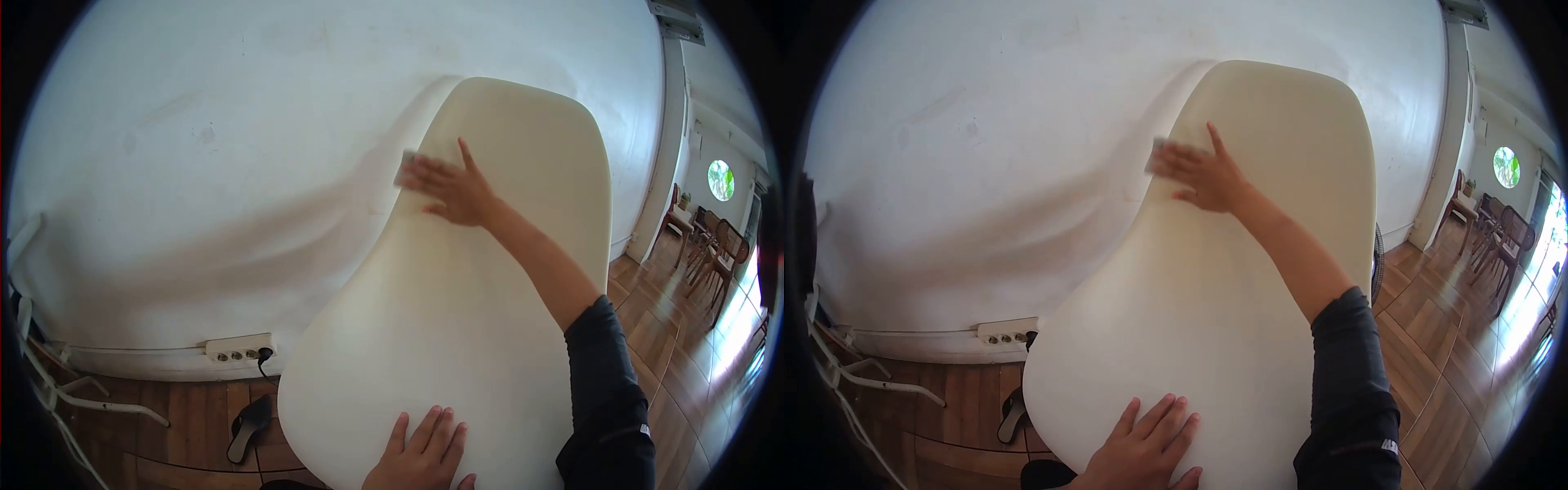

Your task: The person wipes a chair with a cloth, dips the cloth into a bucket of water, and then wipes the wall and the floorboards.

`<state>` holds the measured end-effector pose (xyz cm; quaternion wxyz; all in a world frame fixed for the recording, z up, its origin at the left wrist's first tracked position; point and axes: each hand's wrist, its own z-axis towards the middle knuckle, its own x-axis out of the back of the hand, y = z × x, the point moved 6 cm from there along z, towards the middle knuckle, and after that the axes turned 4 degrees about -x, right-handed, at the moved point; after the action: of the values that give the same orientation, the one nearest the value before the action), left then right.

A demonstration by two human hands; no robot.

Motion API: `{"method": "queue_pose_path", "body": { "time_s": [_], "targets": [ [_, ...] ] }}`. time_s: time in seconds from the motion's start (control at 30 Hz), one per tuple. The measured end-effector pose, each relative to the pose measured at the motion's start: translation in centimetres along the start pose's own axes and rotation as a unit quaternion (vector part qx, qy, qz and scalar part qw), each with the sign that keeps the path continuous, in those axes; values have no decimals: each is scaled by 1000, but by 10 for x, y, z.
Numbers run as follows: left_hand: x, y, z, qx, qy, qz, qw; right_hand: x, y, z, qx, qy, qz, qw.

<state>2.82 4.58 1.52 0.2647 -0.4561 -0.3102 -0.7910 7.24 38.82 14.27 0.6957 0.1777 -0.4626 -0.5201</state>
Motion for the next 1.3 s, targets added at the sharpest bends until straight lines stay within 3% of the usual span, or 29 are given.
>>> {"method": "queue_pose_path", "body": {
  "time_s": [0.07,0.2,0.27,0.37,0.47,0.57,0.63,0.7,0.73,0.8,0.83,0.97,1.03,1.07,1.13,1.23,1.3],
  "targets": [
    [0,-2,1,6,-10,-7,1000,4,38,21,-133,17,-18,991],
    [4,0,1,6,-27,-7,1000,17,135,38,-372,25,-90,924],
    [5,0,1,5,-21,-14,1000,20,149,28,-393,-6,-93,915],
    [6,-2,2,4,-14,-19,1000,17,111,4,-328,9,-128,936],
    [7,-1,0,-14,35,-6,999,16,58,-45,-222,-96,-113,964],
    [7,-1,6,-4,-11,25,1000,-4,5,-114,-106,-180,-28,978],
    [9,2,5,-9,9,23,1000,-2,-39,-156,-56,-317,44,946],
    [7,0,5,-11,38,26,999,17,-61,-179,-65,-373,166,911],
    [1,-2,2,-11,47,24,999,29,-60,-179,-65,-371,163,912],
    [-1,-4,1,-17,59,27,998,40,-65,-188,-45,-478,261,837],
    [-1,-3,1,-18,60,30,998,42,-64,-191,-48,-486,270,830],
    [-1,-4,2,-18,68,34,997,30,-60,-195,-30,-463,209,861],
    [-2,-4,2,-20,70,28,997,19,-42,-185,-44,-400,48,914],
    [-3,-5,2,-21,71,24,997,12,-35,-182,-41,-397,51,915],
    [-3,-5,1,-19,73,26,997,10,-8,-166,-34,-280,-68,957],
    [6,2,3,-25,67,27,997,9,37,-137,-100,-216,-106,965],
    [12,5,5,-30,58,23,998,30,56,-114,-161,-108,-156,968]
  ]
}}
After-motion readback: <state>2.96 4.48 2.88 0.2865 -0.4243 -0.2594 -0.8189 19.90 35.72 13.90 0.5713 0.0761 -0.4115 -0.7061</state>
